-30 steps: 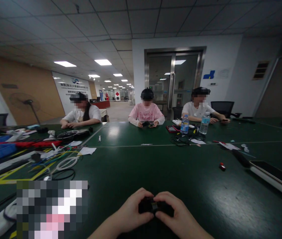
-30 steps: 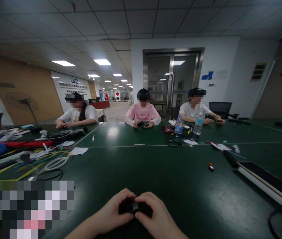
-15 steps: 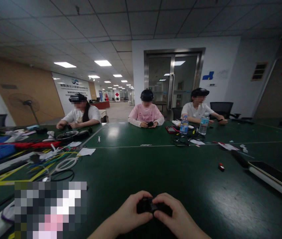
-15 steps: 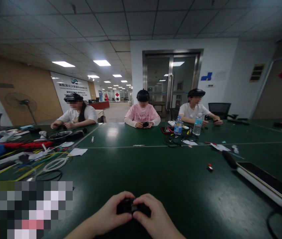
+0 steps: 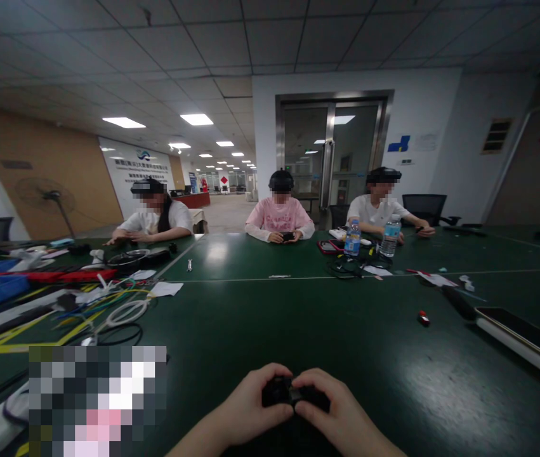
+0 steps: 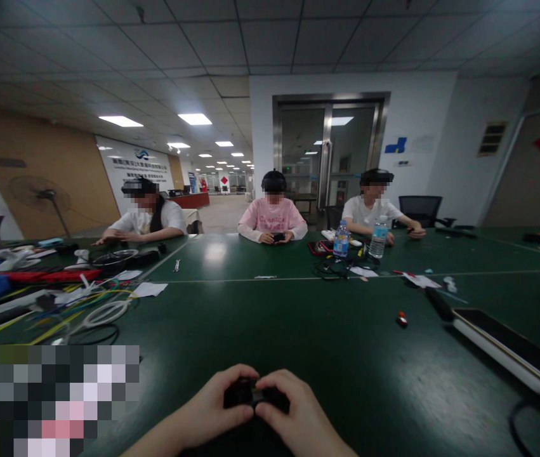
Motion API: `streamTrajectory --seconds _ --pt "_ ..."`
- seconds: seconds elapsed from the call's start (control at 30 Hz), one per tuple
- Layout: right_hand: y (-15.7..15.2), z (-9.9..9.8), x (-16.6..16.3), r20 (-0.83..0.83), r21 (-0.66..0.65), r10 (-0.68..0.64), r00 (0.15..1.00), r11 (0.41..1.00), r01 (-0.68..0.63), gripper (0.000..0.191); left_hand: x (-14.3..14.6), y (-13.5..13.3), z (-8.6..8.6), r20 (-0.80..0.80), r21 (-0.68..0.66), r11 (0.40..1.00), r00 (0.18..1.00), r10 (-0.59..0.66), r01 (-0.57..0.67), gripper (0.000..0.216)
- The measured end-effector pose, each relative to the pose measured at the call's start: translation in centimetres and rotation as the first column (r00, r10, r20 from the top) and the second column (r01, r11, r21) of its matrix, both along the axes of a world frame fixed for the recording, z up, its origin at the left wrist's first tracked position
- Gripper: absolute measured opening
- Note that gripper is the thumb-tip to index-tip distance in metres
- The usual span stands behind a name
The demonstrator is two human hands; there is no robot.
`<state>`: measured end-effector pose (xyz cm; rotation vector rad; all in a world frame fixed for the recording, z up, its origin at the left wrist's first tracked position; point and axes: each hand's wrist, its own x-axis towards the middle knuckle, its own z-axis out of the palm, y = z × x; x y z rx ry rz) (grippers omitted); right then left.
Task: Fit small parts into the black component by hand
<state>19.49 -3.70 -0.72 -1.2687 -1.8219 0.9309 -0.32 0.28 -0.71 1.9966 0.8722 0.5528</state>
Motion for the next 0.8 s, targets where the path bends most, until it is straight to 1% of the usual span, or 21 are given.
streamTrajectory --seconds 0.13,0.3,0.47,0.53,0.7,0.8 --pt "-0.07 0.08 -0.04 0.002 -0.005 -0.002 1.0 1.0 0.002 0.018 0.01 0.0 0.01 -0.003 -0.009 1.0 1.0 0.01 -0.01 0.041" --pt "-0.15 0.18 -0.03 -0.002 0.006 0.003 1.0 1.0 -0.003 0.019 0.14 -0.06 -0.11 0.033 -0.019 1.0 0.999 0.013 -0.012 0.041" --pt "0.08 -0.23 0.24 -0.013 0.083 0.043 0.999 0.996 -0.042 0.028 0.26 0.01 -0.37 0.096 -0.051 0.998 0.994 0.042 -0.037 0.041" --pt "0.19 -0.42 0.31 -0.011 0.092 0.046 0.999 0.995 -0.044 0.028 0.27 0.08 -0.41 0.087 -0.049 0.998 0.995 0.041 -0.036 0.041" --pt "0.16 -0.46 0.21 -0.022 0.064 0.008 1.0 0.998 -0.006 0.019 0.25 0.03 -0.18 0.044 -0.003 1.0 0.999 0.027 -0.026 0.04" --pt "0.13 -0.29 0.07 -0.036 0.046 0.012 0.999 0.999 -0.011 0.024 0.2 0.0 -0.13 0.051 0.01 1.0 0.998 0.028 -0.028 0.042"
